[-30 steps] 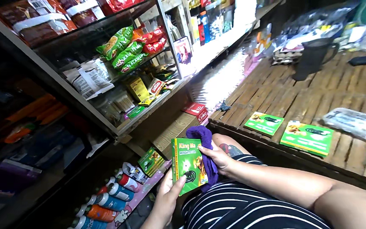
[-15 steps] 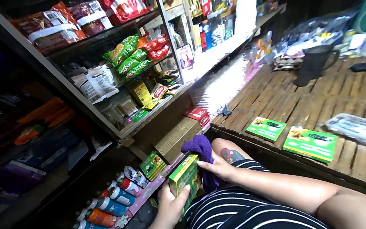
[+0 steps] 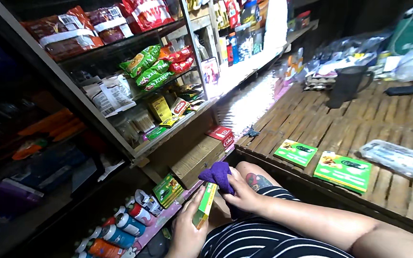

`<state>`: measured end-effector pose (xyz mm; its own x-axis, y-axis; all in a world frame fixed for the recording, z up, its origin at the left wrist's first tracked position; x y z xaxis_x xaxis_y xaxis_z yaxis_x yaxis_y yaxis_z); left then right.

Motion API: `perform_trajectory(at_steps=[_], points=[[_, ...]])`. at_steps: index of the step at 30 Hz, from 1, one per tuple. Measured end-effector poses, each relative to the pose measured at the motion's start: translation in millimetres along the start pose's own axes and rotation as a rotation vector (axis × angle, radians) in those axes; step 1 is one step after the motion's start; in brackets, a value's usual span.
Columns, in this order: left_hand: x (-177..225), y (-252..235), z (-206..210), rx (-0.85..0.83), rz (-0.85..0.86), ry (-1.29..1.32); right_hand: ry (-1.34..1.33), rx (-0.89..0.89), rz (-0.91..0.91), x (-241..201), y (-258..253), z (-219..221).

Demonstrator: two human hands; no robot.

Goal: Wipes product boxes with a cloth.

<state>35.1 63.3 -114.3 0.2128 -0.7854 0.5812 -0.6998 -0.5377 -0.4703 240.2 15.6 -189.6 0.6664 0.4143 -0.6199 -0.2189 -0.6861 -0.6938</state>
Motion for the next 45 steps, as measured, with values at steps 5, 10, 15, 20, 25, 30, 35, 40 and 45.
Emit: perform_trajectory(at_steps=[5,10,15,20,25,30,35,40,45], points=[[1,0,-2,-0.015,-0.021,-0.025,0.095,0.0,-0.071,-10,1,1],[-2,0,1,-0.029,-0.044,-0.059,0.167,-0.001,-0.224,-17,4,1],[-8,-1,2,-0.126,-0.203,-0.135,0.122,-0.058,-0.363,-37,9,3],[-22,3,7,-0.13,-0.281,-0.047,0.027,-0.146,-0.452,-48,11,8],[-12,-1,3,-0.123,-0.269,-0.072,0.04,-0.124,-0.457,-36,5,6],[-9,2,1,0.029,-0.094,-0.022,0.138,-0.028,-0.282,-13,1,5],[-12,1,2,-0.028,-0.13,-0.033,0.127,-0.054,-0.269,-21,2,4],[-14,-1,2,-0.155,-0.249,-0.104,0.046,-0.105,-0.371,-36,6,6],[-20,2,2,-0.173,-0.31,-0.045,-0.033,-0.181,-0.466,-51,6,8]])
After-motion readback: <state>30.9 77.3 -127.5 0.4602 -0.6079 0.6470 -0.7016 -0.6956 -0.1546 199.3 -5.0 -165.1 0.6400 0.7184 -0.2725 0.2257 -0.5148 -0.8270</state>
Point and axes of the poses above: each hand's wrist, its own y-axis away from the middle knuckle, its own z-axis out of the palm, x = y × z, the point moved 4 cm from there along -y, towards the middle knuckle
